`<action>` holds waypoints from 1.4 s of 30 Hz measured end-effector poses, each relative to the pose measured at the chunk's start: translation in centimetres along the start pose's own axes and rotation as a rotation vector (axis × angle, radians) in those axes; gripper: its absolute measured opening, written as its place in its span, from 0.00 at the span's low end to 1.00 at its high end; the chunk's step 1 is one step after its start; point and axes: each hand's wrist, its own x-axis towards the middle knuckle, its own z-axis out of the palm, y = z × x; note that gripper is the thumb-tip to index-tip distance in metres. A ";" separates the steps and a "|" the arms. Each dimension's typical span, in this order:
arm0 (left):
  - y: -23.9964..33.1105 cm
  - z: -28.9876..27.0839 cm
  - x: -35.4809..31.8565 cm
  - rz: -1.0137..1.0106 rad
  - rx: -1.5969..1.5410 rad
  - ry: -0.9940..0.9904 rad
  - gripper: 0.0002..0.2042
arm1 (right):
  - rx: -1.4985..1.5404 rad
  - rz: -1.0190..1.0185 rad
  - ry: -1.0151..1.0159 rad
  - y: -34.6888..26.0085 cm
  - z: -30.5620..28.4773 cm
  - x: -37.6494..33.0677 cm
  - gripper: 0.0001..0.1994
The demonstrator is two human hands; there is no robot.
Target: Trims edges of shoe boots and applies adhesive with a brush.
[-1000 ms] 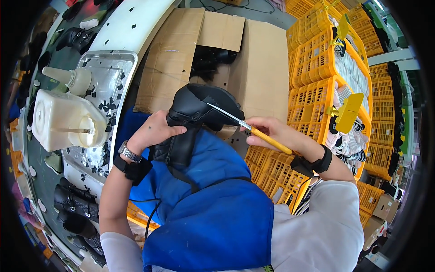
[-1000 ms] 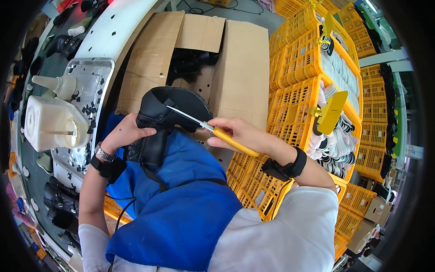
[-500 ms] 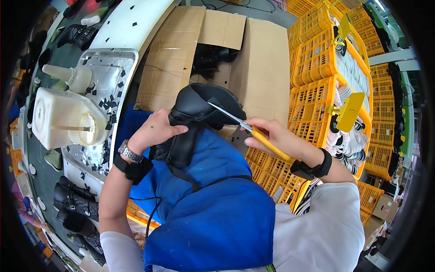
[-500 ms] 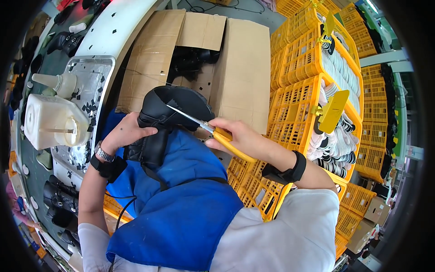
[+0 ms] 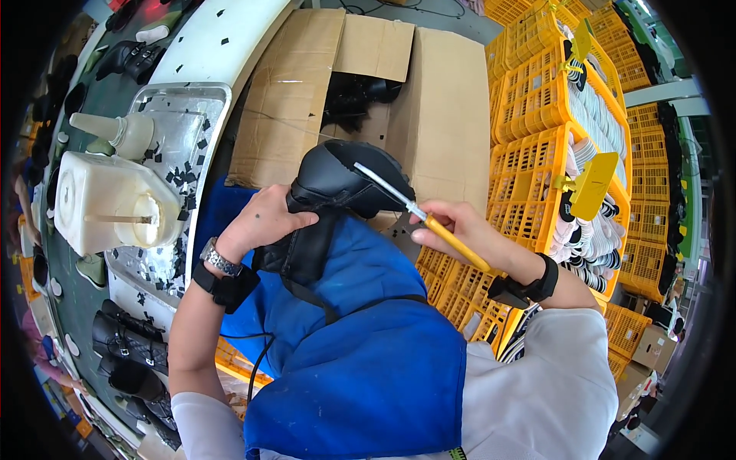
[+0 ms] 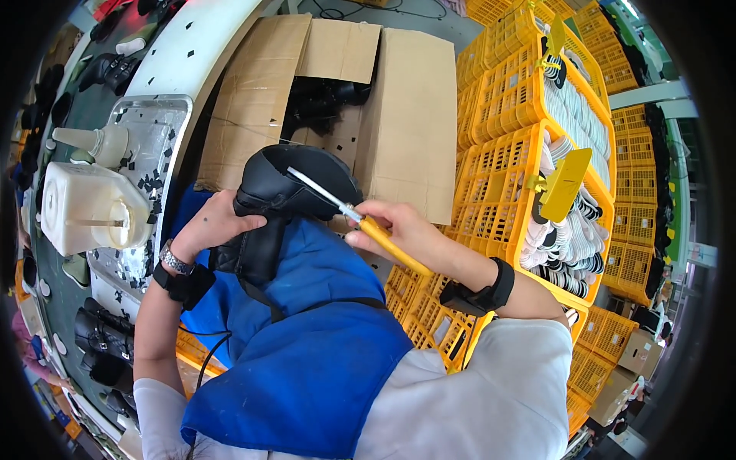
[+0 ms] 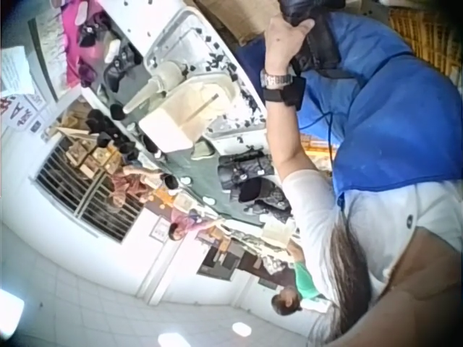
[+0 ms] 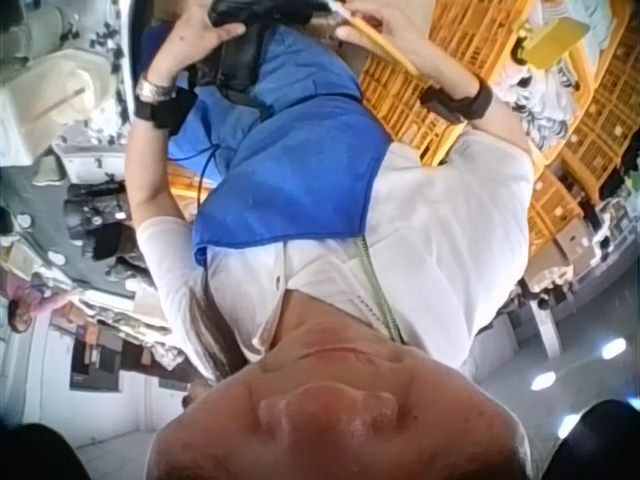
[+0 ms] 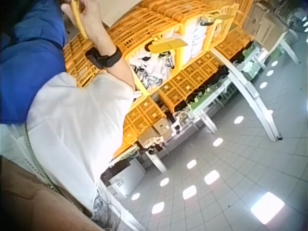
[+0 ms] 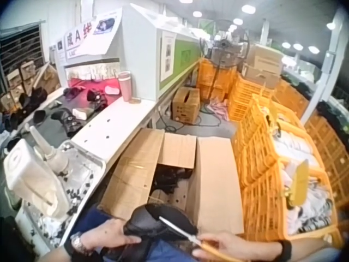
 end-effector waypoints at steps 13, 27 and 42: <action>-1.0 -1.8 -4.8 0.417 -0.136 0.242 0.20 | -0.222 -0.057 0.351 3.3 -5.1 1.9 0.15; -2.3 -1.3 -7.1 0.264 -0.661 0.032 0.21 | -0.517 -0.513 0.067 -1.4 -2.7 -0.5 0.20; -2.2 -0.9 -7.2 0.292 -0.560 -0.003 0.15 | -0.832 -0.572 0.224 -2.8 -0.5 -1.3 0.21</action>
